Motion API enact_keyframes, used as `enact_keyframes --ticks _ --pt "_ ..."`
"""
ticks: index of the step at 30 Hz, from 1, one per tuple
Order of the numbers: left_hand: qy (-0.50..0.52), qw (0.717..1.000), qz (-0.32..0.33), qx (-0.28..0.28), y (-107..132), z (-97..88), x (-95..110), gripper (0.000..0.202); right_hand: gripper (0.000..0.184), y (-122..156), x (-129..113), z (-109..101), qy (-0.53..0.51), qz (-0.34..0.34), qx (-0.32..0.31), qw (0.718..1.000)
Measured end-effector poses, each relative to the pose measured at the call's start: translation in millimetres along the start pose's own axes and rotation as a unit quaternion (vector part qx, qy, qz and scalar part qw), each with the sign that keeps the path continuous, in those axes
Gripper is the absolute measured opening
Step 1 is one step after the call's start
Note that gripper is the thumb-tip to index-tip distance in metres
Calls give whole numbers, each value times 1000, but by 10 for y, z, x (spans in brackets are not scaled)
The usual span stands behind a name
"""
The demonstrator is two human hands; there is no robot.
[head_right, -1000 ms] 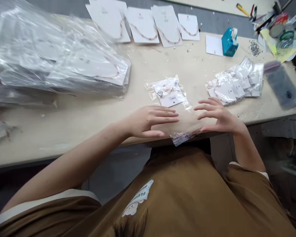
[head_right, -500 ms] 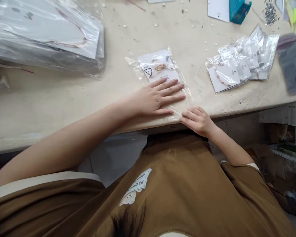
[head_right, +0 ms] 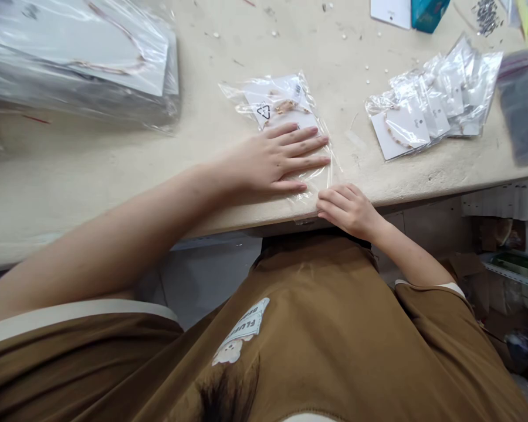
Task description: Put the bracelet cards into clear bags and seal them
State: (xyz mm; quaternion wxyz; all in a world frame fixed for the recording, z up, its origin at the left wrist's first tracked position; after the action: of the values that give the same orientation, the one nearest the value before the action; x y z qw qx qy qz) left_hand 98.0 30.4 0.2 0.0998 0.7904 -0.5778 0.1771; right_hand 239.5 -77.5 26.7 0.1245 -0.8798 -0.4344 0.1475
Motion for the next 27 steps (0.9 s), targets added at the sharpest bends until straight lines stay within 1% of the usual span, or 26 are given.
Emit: enact_keyframes --ticks 2,5,8,11,13,16,19,21,22,23,24,25,26,27 --pt "2 1000 -1 -1 -2 -4 0 64 11 12 -25 -1 10 13 19 1000" --pt "1 1000 -8 -10 -4 -3 0 64 5 5 -70 -13 9 14 42 999" --pt "-4 1000 -13 -25 1 8 1 65 6 4 -85 -13 1 21 42 999" --pt "0 1000 -8 -20 8 14 1 66 9 48 -79 -2 -13 29 44 999" --pt "9 1000 -5 -8 8 16 -8 66 12 101 -97 -10 -15 6 67 998" --pt "23 1000 -5 4 -1 25 -21 66 15 181 -136 -18 11 -46 93 995" --pt "24 1000 -8 -3 -11 39 -26 67 15 248 -166 -41 38 -81 75 993" --pt "17 1000 -6 -7 -12 44 -22 67 16 327 -202 -76 31 -100 31 994" --pt "12 1000 1 -7 -11 45 -15 66 17 393 -215 -84 21 -97 -11 995" --pt "7 1000 8 -6 -9 45 -10 66 18 486 -216 -75 3 -82 -68 994" --pt "3 1000 15 -4 -6 46 -6 66 19 616 -201 -45 -23 -51 -140 989" --pt "1 1000 20 -1 -3 46 -7 65 21 793 -165 10 -60 -4 -223 973" --pt "1 1000 23 2 -1 45 -9 65 21 1021 -100 85 -105 69 -308 943" --pt "6 1000 25 5 0 42 -12 64 21 1292 -19 167 -150 153 -384 898"
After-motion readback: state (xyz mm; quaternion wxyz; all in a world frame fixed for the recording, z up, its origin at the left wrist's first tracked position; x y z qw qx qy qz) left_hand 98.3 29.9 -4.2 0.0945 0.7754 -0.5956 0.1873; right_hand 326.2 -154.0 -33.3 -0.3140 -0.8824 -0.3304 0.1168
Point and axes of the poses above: each hand's wrist, its own y-axis away from the middle knuckle, its own z-axis out of the palm, x = y × z, the point moved 6 cm from there along -y, towards the middle knuckle, and after that the axes turned 3 degrees about -x, right-handed, at the moved point
